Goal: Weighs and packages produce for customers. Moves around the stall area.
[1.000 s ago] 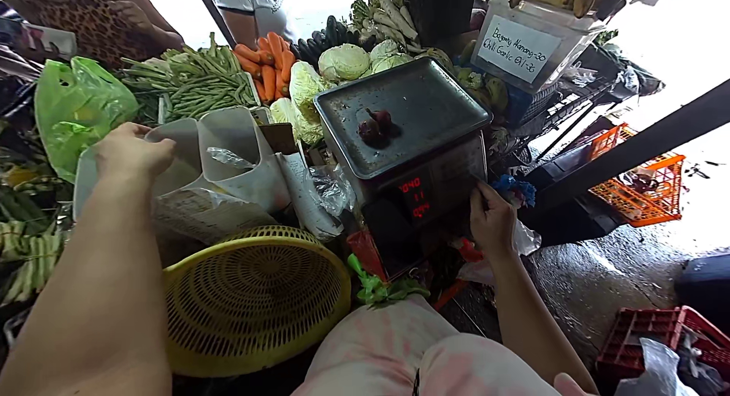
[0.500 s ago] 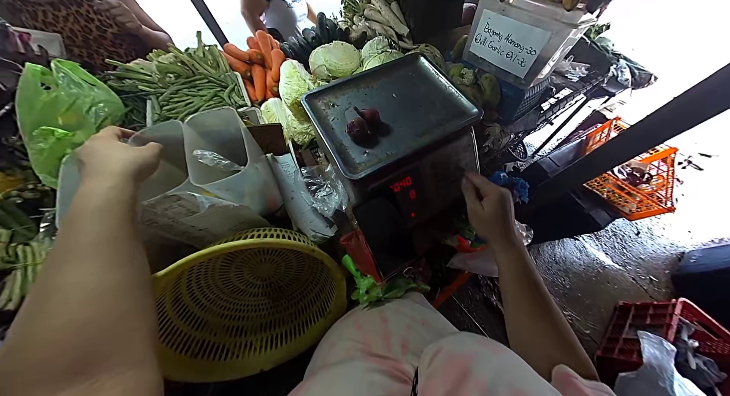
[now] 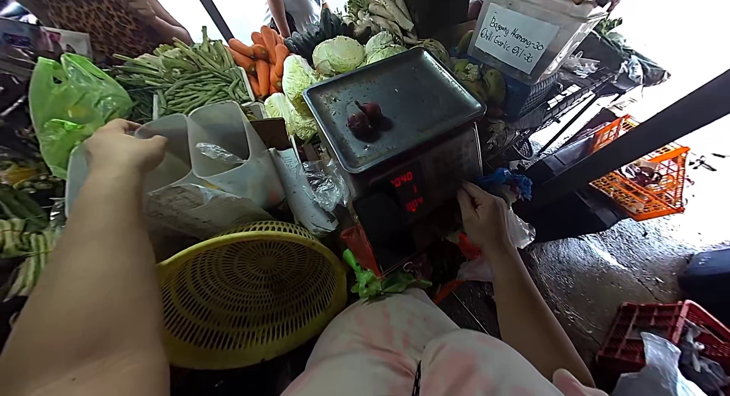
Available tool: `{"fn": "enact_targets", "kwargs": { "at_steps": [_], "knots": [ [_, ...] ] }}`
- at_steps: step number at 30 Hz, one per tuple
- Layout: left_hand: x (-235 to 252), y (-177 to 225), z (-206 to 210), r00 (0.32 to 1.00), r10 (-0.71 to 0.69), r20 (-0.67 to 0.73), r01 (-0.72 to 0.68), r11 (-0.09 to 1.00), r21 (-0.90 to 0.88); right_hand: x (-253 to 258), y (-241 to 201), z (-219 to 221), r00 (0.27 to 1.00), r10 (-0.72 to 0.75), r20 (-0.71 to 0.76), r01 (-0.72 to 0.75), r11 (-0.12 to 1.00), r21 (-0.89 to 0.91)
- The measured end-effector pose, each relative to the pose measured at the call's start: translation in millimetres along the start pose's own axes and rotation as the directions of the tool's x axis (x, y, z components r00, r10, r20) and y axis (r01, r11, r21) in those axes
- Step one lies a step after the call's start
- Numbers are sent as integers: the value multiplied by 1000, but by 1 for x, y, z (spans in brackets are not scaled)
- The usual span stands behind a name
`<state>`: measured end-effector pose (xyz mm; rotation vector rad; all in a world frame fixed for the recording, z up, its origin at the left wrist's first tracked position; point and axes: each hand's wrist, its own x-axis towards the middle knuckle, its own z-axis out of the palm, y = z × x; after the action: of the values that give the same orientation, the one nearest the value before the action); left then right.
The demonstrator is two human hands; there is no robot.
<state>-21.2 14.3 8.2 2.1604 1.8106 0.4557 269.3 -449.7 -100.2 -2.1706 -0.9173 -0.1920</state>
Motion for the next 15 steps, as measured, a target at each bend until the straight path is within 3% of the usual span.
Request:
{"fn": "enact_targets", "kwargs": {
  "at_steps": [5, 8, 15],
  "knots": [
    [1, -2, 1, 1000, -10, 3, 10, 1000, -15, -3, -16, 6, 989, 30, -143, -32, 999, -6],
    [5, -6, 2, 1000, 7, -2, -7, 1000, -15, -1, -14, 9, 990, 116, -82, -119, 992, -38],
    [10, -8, 4, 1000, 18, 0, -18, 1000, -21, 2, -11, 2, 997, 9, -72, -11, 999, -34]
  ]
}}
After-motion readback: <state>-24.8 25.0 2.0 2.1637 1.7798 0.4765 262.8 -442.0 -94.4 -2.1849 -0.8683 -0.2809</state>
